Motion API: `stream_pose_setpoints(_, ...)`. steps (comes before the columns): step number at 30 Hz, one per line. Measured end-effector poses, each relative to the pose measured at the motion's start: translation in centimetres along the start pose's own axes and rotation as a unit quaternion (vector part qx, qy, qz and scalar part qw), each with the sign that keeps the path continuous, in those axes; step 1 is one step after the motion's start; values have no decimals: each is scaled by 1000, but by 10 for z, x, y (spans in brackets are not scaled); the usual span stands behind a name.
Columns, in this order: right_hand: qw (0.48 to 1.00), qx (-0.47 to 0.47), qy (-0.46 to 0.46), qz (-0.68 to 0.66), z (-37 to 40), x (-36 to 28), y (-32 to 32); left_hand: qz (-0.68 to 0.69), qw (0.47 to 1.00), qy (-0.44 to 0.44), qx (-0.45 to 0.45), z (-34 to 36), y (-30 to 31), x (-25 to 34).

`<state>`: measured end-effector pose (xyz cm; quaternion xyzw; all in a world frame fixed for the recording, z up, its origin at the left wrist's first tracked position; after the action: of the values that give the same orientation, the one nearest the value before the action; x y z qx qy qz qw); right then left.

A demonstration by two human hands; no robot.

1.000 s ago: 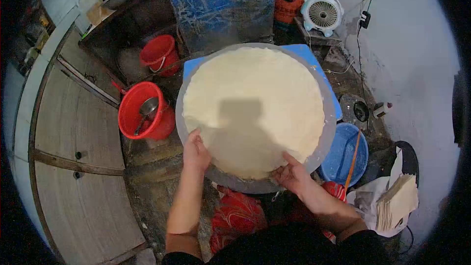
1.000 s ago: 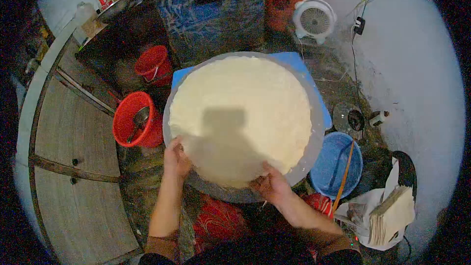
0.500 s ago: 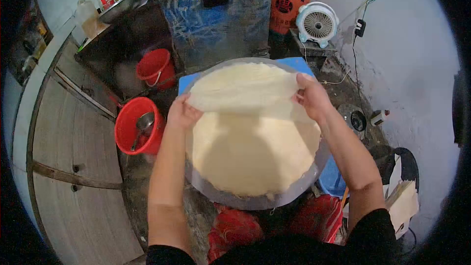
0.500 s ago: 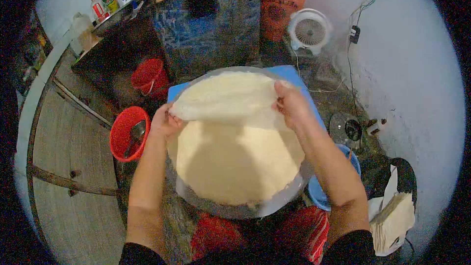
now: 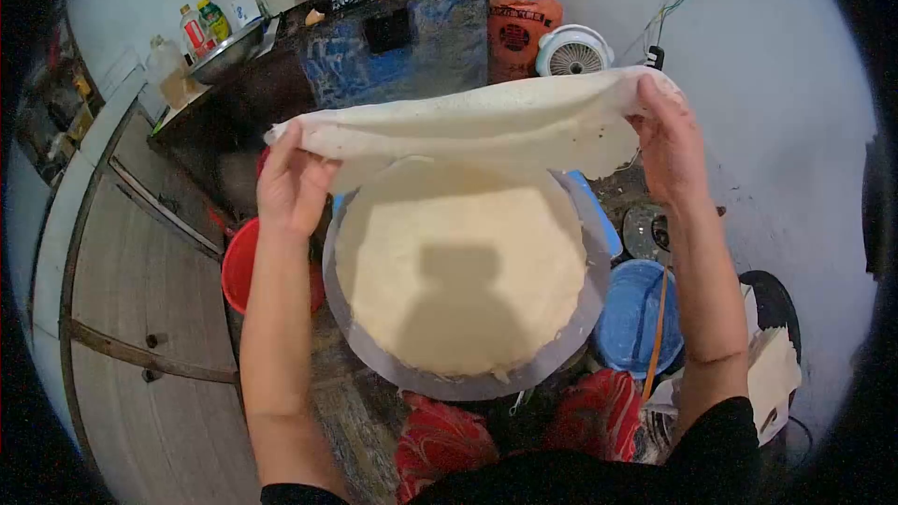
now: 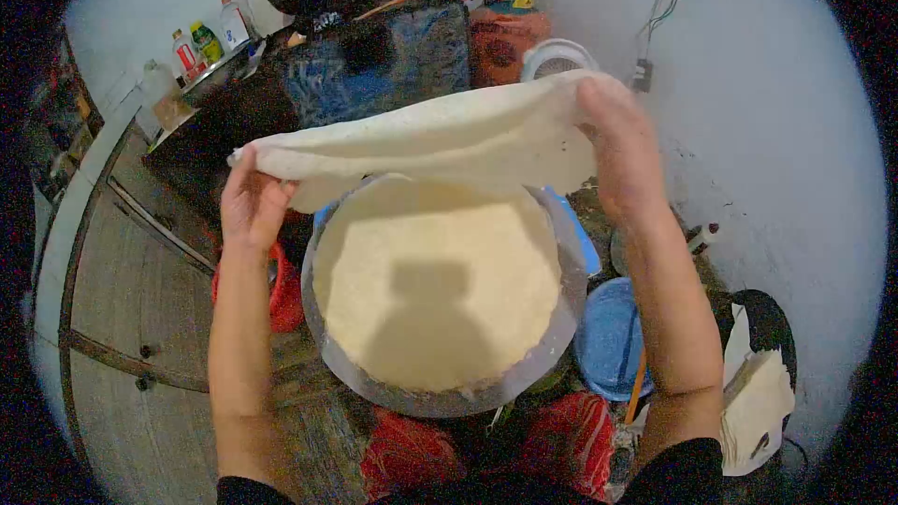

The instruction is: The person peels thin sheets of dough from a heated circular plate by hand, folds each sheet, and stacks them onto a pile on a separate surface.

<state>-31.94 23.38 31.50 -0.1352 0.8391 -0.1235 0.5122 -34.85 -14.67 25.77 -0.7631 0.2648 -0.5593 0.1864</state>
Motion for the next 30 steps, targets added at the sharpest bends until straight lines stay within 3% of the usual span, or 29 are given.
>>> stream_pose_setpoints(5, 995, 59, 82, -7, 30, -59, 13, -98, 989, -93, -51, 54, -47, 67)
stream_pose_setpoints(6, 996, 20, 82, -39, 31, -68, 8, -112, 986, -101, -73, 61, -58, 76)
stream_pose_setpoints(10, 997, 18, 32, -69, 25, -64, 5, -139, 981, -113, -74, 72, -70, 89)
stream_pose_setpoints(11, 997, 20, 29, -69, 21, -54, 5, -132, 986, -92, -42, 66, -57, 81)
stream_pose_setpoints(15, 988, 6, -153, -6, 15, 24, -5, -117, 991, 18, 60, 52, -12, 19)
stream_pose_setpoints(19, 949, 59, -305, 52, 10, 148, 54, -157, 966, 166, 123, 54, 58, -66)
stream_pose_setpoints(21, 947, 72, -313, -4, 17, 181, 59, -190, 949, 210, 138, 59, 103, -106)
stream_pose_setpoints(23, 921, 84, -375, 65, 28, 226, 93, -153, 948, 234, 153, 74, 107, -130)
stream_pose_setpoints(24, 917, 85, -389, 23, 36, 244, 100, -154, 947, 236, 154, 82, 102, -133)
stream_pose_setpoints(26, 903, 98, -417, -15, 63, 238, 93, -41, 922, 297, 245, 115, 101, -142)
stream_pose_setpoints(29, 869, 93, -477, -91, 119, 220, 81, -28, 919, 337, 202, 165, 100, -145)
stream_pose_setpoints(30, 865, 85, -490, -63, 141, 212, 84, -56, 907, 355, 219, 190, 114, -148)
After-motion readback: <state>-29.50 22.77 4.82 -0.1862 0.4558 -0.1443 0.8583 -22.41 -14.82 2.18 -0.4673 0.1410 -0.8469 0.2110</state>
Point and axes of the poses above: each hand's wrist, its own z-axis away from the middle knuckle, its own y-axis out of the back of the hand, x = y × z, the point moved 9 cm from there along -z, towards the middle knuckle, and after that the axes turned 9 degrees about -z, right-handed, at the moved point
